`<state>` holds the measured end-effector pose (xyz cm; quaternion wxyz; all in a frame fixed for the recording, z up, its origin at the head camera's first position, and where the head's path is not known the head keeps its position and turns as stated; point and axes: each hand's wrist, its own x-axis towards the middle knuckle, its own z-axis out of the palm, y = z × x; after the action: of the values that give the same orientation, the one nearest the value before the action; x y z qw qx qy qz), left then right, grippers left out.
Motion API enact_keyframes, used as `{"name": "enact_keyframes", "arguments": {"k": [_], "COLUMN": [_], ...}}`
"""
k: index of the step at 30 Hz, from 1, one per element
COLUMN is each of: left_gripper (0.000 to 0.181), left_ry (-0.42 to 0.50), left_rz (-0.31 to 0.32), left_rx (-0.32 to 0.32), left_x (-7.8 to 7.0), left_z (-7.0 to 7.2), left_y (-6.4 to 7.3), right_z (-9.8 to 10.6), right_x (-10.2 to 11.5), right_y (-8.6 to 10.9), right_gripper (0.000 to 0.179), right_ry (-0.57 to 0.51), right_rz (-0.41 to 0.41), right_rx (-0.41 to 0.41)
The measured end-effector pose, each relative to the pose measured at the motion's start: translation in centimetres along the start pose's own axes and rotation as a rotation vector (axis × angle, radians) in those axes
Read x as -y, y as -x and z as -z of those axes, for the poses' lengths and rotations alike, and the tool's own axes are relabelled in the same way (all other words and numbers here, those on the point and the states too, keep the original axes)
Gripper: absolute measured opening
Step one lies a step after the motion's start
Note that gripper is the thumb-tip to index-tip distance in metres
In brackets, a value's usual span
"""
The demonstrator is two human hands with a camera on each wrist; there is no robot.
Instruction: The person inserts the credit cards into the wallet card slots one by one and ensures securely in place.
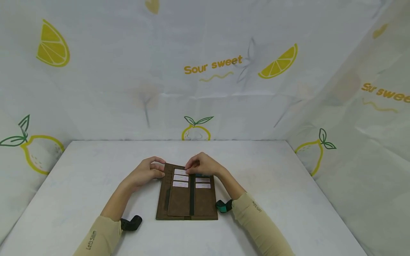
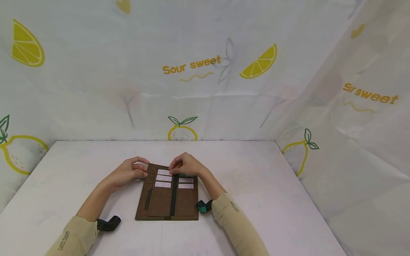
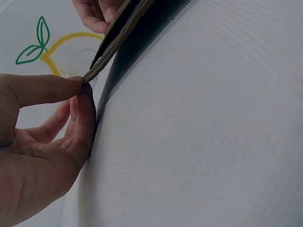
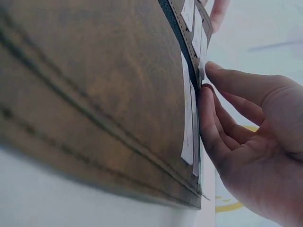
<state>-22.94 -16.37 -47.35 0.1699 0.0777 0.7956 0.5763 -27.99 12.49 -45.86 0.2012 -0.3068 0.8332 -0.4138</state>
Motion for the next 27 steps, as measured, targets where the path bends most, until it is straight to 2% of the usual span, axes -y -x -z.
{"name": "enact_keyframes", "arguments": {"k": [10,18,22,27], "left_gripper": [0.047,0.045,0.045,0.043], "left_ry": [-0.120,-0.223,-0.233,-0.225], "left_rz": [-0.002,-0.036,-0.034,-0.043], "left_rx": [-0.003,0.000,0.000,-0.005], "left_x": [-0.1,0.2,0.4,0.7], "left_z": [0.6,2.0,2.4,2.8], "left_y": [0.0,1.1,1.5,1.8], "right_z": [1.3,3.7,4.5,5.1], "right_x": [-0.4,-1.1,-1.8,-2.3], "right_y": [1.8,5.6,7.6,9.2], "right_gripper": [0.013,0.012,0.010,0.011], "right_ry": [0.034,0.016,0.022,0.036], "right_rz": [-0.031,-0.074,-0.107,-0.119], "right_rx": [-0.156,-0.286,-0.331,-0.355]}}
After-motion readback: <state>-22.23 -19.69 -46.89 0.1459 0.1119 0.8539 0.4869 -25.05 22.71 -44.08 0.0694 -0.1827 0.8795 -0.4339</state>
